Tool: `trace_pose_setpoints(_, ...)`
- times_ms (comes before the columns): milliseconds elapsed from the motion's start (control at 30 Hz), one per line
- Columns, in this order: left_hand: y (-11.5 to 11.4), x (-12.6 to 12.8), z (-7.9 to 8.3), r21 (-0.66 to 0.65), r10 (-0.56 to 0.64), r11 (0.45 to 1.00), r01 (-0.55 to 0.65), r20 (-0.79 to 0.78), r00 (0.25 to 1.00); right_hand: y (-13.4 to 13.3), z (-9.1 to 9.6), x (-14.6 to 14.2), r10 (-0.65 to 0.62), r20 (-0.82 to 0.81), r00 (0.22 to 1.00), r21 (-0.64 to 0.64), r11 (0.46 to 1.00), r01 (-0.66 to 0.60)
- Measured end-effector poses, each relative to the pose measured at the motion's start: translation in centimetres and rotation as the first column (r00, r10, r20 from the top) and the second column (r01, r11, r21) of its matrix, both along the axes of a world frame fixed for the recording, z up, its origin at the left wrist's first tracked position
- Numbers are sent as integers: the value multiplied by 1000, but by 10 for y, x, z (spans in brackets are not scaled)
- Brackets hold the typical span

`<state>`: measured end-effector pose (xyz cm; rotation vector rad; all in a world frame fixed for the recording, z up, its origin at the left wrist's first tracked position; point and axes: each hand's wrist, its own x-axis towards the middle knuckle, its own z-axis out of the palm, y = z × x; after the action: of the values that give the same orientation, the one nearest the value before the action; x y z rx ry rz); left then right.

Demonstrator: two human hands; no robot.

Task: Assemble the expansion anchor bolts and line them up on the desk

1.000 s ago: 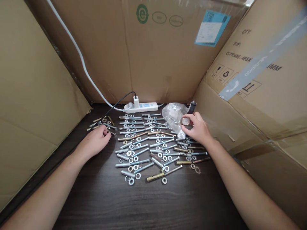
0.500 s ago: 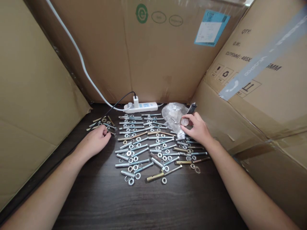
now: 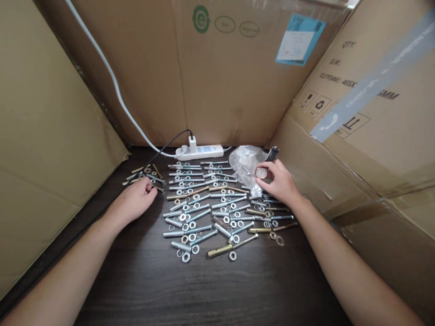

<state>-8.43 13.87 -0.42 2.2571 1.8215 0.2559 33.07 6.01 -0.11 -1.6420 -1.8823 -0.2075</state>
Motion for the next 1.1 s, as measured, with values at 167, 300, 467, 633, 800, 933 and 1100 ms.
trace_pose_setpoints(167, 0, 0, -1, -6, 9, 1000, -9, 6, 1000, 0, 1, -1, 0, -24, 1000, -9, 1000, 0)
trace_pose_setpoints(300, 1, 0, -1, -2, 6, 1000, -6, 2, 1000, 0, 1, 0, -4, -34, 999, -13, 1000, 4)
trace_pose_setpoints(467, 1, 0, -1, -4, 4, 1000, -4, 2, 1000, 1, -1, 1, 4, -34, 999, -7, 1000, -4)
trace_pose_setpoints(633, 0, 0, -1, 5, -1, 1000, 1, 9, 1000, 0, 1, 0, -5, -25, 1000, -9, 1000, 5)
trace_pose_setpoints(800, -1, 0, 0, 8, -11, 1000, 10, 4, 1000, -1, 2, -1, -9, -26, 1000, -33, 999, 8)
trace_pose_setpoints(933, -1, 0, 1, 1, -6, 1000, 6, 5, 1000, -1, 3, -1, -10, -22, 1000, -34, 999, 9)
trace_pose_setpoints(1100, -1, 0, 0, -10, 2, 1000, -2, 11, 1000, -8, 17, -8, 75, -86, 993, -58, 995, -80)
